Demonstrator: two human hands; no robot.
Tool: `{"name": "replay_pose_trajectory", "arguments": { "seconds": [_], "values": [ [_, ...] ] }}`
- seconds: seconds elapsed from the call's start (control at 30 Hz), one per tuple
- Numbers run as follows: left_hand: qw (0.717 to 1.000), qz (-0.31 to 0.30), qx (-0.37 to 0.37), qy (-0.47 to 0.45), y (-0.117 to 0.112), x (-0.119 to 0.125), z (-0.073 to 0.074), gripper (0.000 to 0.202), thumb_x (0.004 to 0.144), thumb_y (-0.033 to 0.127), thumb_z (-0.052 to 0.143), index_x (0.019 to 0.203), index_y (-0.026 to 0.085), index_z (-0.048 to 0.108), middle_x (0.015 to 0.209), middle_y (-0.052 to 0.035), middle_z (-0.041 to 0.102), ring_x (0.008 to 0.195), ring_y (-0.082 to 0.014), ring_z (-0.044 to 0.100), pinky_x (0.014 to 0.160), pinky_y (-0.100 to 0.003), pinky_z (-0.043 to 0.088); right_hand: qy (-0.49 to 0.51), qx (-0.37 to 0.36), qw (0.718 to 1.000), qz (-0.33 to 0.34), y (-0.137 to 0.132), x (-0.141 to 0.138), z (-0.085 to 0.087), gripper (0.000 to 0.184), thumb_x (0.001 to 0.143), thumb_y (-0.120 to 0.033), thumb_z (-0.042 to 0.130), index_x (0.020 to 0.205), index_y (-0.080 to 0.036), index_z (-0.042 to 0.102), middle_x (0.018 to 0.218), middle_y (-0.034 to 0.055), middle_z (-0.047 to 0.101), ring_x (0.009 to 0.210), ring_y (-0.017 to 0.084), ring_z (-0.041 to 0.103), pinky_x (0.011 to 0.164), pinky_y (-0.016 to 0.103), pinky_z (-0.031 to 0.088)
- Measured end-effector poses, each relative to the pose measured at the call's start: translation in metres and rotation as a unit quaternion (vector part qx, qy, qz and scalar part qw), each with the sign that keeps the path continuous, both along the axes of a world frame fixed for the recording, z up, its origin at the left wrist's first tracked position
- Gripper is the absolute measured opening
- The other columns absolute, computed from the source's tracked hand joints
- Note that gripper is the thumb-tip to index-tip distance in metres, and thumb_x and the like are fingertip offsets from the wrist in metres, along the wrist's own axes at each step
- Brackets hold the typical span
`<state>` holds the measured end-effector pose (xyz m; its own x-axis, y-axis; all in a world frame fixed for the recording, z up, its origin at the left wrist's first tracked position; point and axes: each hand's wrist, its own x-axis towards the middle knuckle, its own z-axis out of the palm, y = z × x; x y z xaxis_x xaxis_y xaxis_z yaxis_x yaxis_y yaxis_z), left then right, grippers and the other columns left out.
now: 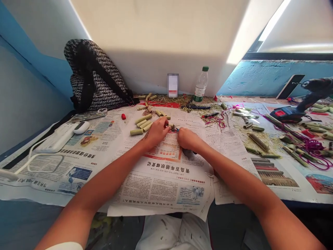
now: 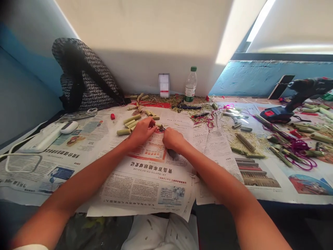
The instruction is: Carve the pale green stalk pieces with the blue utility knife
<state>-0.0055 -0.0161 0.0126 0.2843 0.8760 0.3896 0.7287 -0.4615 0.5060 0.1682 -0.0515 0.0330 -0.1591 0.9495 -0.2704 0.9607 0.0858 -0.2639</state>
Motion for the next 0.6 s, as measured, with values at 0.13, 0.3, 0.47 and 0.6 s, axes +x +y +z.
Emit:
{"name": "replay_pose_trajectory", "arguments": {
  "seconds": [0.13, 0.3, 0.47, 0.6],
  "values": [
    [0.998, -0.002, 0.042, -0.037, 0.004, -0.003, 0.001, 0.023, 0.088, 0.013, 0.075, 0.092, 0.023, 0.055, 0.087, -0.0009, 0.068, 0.082, -0.0202, 0.068, 0.079, -0.037, 0.056, 0.044, 0.025, 0.999, -0.014, 0.001, 0.018, 0.0, 0.029, 0.108, -0.032, 0.041, 0.113, -0.015, 0.063, 0.11, 0.0205, 0.077, 0.097, 0.031, 0.076, 0.078, 0.036, 0.055],
    [0.989, -0.009, 0.106, -0.099, 0.006, -0.006, 0.004, 0.027, 0.085, 0.003, 0.071, 0.099, 0.022, 0.057, 0.099, -0.0007, 0.069, 0.084, -0.015, 0.069, 0.082, -0.033, 0.058, 0.275, 0.244, 0.92, -0.133, 0.022, 0.051, 0.016, 0.021, 0.109, -0.039, 0.048, 0.112, -0.02, 0.056, 0.087, 0.0082, 0.071, 0.076, 0.021, 0.071, 0.069, 0.032, 0.053],
    [0.986, -0.025, 0.113, -0.117, 0.0, -0.002, 0.01, 0.025, 0.087, 0.007, 0.074, 0.1, 0.023, 0.059, 0.104, -0.0001, 0.07, 0.085, -0.0128, 0.07, 0.08, -0.029, 0.06, 0.421, 0.317, 0.823, -0.212, 0.04, 0.075, 0.023, 0.012, 0.109, -0.034, 0.047, 0.102, -0.025, 0.047, 0.067, -0.0041, 0.057, 0.049, 0.009, 0.051, 0.055, 0.026, 0.046],
    [0.985, -0.03, 0.106, -0.131, 0.004, -0.009, 0.021, 0.024, 0.089, 0.016, 0.081, 0.1, 0.023, 0.061, 0.103, 0.0008, 0.07, 0.082, -0.0105, 0.069, 0.075, -0.026, 0.06, 0.497, 0.355, 0.765, -0.204, 0.045, 0.087, 0.025, 0.018, 0.106, -0.03, 0.053, 0.092, -0.03, 0.043, 0.064, -0.0065, 0.046, 0.047, 0.011, 0.05, 0.045, 0.026, 0.045]
  ]
}}
